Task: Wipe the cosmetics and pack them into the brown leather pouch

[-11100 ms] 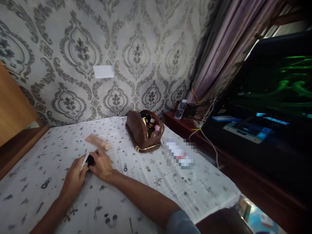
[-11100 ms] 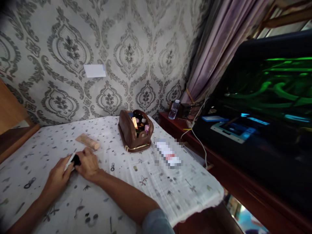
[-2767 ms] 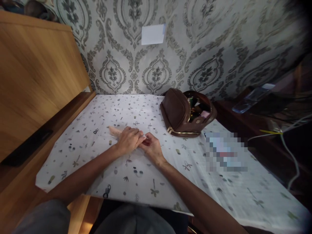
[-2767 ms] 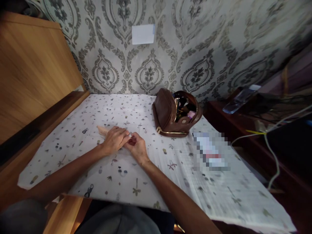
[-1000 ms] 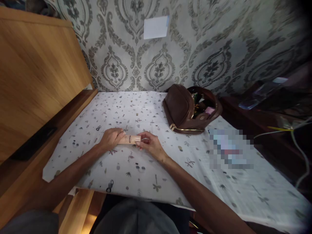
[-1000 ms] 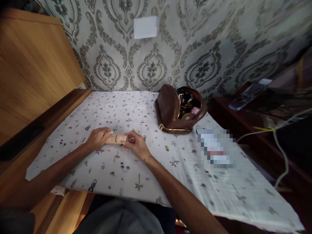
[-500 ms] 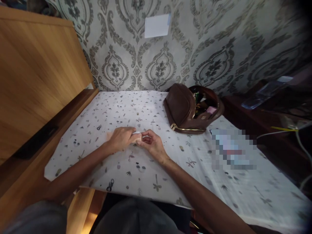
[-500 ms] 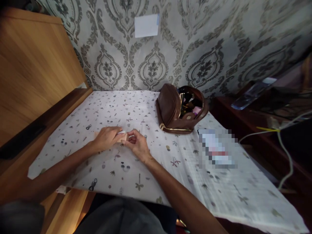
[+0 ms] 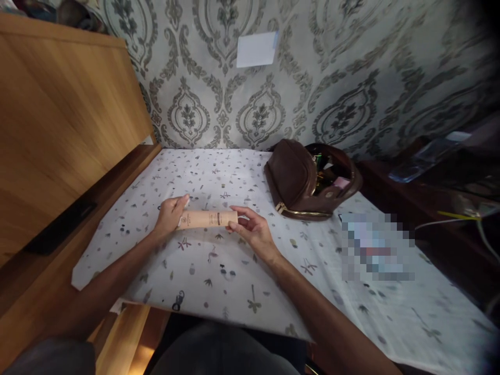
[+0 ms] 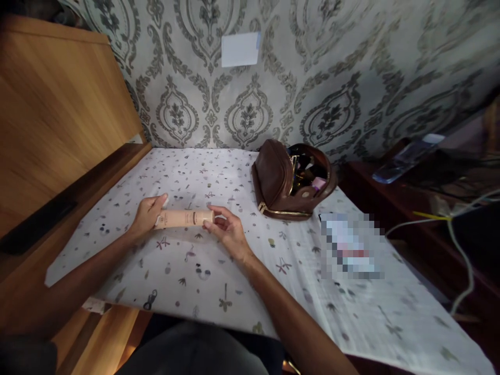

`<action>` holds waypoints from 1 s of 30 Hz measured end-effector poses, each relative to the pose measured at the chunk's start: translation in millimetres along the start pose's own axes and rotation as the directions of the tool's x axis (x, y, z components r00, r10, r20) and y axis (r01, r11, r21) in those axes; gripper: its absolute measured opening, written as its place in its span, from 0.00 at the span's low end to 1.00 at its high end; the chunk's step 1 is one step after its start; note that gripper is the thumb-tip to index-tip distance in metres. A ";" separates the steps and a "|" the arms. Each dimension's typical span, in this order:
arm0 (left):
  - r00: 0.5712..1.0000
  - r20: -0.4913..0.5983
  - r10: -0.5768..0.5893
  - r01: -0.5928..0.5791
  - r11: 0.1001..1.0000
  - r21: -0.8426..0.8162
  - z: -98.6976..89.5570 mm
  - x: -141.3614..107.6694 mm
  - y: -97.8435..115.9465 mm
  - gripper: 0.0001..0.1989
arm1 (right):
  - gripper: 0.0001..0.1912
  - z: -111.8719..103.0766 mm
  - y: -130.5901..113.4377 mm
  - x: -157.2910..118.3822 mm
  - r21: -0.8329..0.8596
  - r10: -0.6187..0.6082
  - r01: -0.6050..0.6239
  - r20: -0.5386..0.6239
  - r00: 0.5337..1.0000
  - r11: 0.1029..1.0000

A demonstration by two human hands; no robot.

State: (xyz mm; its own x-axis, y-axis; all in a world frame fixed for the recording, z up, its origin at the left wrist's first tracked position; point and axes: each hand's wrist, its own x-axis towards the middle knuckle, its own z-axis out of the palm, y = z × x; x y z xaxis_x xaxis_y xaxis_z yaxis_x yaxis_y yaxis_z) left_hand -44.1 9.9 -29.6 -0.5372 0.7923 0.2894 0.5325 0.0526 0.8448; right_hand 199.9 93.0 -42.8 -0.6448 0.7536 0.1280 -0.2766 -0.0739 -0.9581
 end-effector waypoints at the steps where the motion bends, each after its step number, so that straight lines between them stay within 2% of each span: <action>1: 0.998 -0.054 -0.026 0.023 0.998 -0.055 0.6 3.5 1.8 0.28 | 0.27 -0.7 -0.4 0.1 -0.006 0.021 -0.021 0.017 1.000 1.000; 5: 0.960 -0.230 -0.160 0.088 0.951 -0.297 0.9 16.2 11.5 0.31 | 0.26 -0.1 2.4 -0.6 -0.042 0.064 -0.064 -0.004 0.998 0.997; 7: 0.951 -0.218 -0.218 0.120 0.914 -0.388 0.8 20.7 17.4 0.30 | 0.27 1.1 4.7 -0.9 -0.054 0.069 -0.071 -0.038 0.997 0.996; 10: 0.947 -0.114 -0.301 0.201 0.830 -0.521 0.3 26.8 24.3 0.28 | 0.27 1.3 5.1 -0.3 -0.031 0.035 -0.039 -0.099 0.994 0.999; 13: 0.884 -0.061 -0.463 0.287 0.642 -0.711 1.5 33.1 28.3 0.22 | 0.25 -0.7 2.4 1.0 0.000 -0.022 0.022 -0.146 0.989 1.000; 15: 0.834 -0.040 -0.551 0.275 0.478 -0.834 6.2 36.0 32.2 0.17 | 0.25 -1.9 1.7 2.0 0.013 -0.055 0.058 -0.188 0.981 0.998; 16: 0.823 -0.021 -0.568 0.256 0.404 -0.878 10.3 36.4 35.3 0.15 | 0.25 -2.2 2.3 2.5 0.019 -0.068 0.073 -0.211 0.975 0.997; 19: 0.857 0.065 -0.510 0.234 0.276 -0.932 28.4 32.4 49.2 0.17 | 0.26 -0.4 6.8 3.2 0.032 -0.086 0.097 -0.246 0.966 0.995; 21: 0.888 0.101 -0.449 0.242 0.269 -0.932 42.0 26.6 59.8 0.18 | 0.27 2.6 10.2 2.3 0.028 -0.079 0.088 -0.234 0.969 0.996; 23: 0.915 0.095 -0.392 0.225 0.301 -0.927 54.1 19.6 69.4 0.18 | 0.28 6.4 12.1 0.3 0.016 -0.073 0.079 -0.229 0.971 0.997; 27: 0.954 0.143 -0.263 0.245 0.415 -0.876 75.1 0.3 83.9 0.23 | 0.27 11.5 11.5 -3.7 -0.030 -0.075 0.070 -0.241 0.968 0.997; 30: 0.960 0.207 -0.187 0.275 0.504 -0.819 92.5 -21.3 89.7 0.26 | 0.25 11.0 9.8 -3.9 -0.071 -0.096 0.082 -0.235 0.967 0.994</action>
State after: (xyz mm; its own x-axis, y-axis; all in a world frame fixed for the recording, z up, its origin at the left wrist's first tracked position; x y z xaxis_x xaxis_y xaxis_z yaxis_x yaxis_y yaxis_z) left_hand 75.6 54.0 -1.6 -0.4802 0.8768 0.0262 -0.4152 -0.2535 0.8737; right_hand 191.8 82.2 -49.9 -0.4294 0.8896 0.1558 -0.2768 0.0346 -0.9603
